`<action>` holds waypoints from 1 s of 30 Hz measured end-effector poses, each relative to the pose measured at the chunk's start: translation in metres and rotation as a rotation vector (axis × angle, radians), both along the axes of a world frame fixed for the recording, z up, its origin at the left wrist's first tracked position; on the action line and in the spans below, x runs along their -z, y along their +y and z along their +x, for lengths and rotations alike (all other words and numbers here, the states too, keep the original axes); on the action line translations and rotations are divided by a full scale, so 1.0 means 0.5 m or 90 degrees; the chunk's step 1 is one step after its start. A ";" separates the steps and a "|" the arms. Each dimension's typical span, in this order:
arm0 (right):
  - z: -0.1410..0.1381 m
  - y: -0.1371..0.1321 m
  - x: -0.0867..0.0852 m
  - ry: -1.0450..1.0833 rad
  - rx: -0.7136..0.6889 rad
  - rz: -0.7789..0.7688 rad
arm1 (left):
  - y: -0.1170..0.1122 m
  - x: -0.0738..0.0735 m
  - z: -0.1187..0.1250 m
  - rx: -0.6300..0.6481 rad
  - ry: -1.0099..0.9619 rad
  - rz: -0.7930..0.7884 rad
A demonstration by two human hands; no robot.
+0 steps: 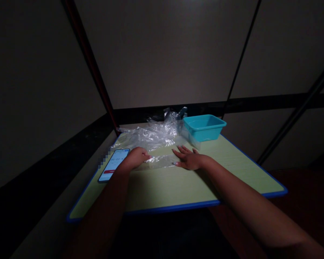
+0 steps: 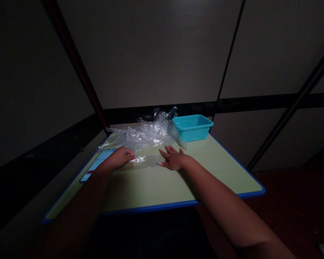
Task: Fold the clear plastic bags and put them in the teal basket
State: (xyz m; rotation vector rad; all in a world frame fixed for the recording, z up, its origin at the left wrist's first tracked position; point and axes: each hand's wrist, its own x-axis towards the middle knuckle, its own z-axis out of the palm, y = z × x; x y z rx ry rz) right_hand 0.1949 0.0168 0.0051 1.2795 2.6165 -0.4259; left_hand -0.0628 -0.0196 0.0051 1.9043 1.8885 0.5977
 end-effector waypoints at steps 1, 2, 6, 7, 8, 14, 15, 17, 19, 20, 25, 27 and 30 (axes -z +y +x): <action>0.000 0.000 0.000 -0.001 0.000 -0.001 | -0.002 -0.003 0.001 0.000 0.004 -0.004; -0.001 -0.001 -0.001 -0.003 0.002 -0.002 | -0.004 -0.005 0.001 -0.004 0.007 -0.008; 0.000 -0.001 0.001 -0.005 0.005 -0.004 | -0.007 -0.009 0.003 -0.025 -0.004 -0.023; 0.000 0.000 0.002 -0.005 0.005 -0.004 | -0.007 -0.009 0.002 -0.028 -0.014 -0.024; 0.000 0.001 0.003 -0.003 0.004 -0.004 | -0.006 -0.009 0.002 -0.032 -0.024 -0.025; 0.001 0.004 0.004 -0.001 0.002 -0.007 | -0.004 -0.007 0.006 -0.058 0.001 -0.016; 0.001 0.004 0.004 -0.002 0.004 -0.008 | -0.004 -0.006 0.008 -0.062 0.022 -0.015; 0.001 0.003 0.003 -0.005 0.007 -0.008 | -0.005 -0.005 0.011 -0.079 0.067 -0.009; 0.000 0.002 0.003 -0.007 0.008 -0.005 | -0.006 -0.004 0.013 -0.100 0.111 -0.012; 0.000 0.002 0.003 -0.006 0.008 -0.004 | -0.007 -0.004 0.013 -0.110 0.133 -0.017; -0.002 0.000 0.002 0.000 0.009 -0.002 | -0.014 -0.016 0.017 -0.158 0.264 -0.021; -0.002 0.000 0.001 0.002 0.010 -0.006 | -0.021 -0.023 0.030 -0.173 0.285 0.049; -0.001 0.002 0.004 0.003 0.009 -0.006 | -0.037 -0.021 0.072 -0.056 0.239 0.231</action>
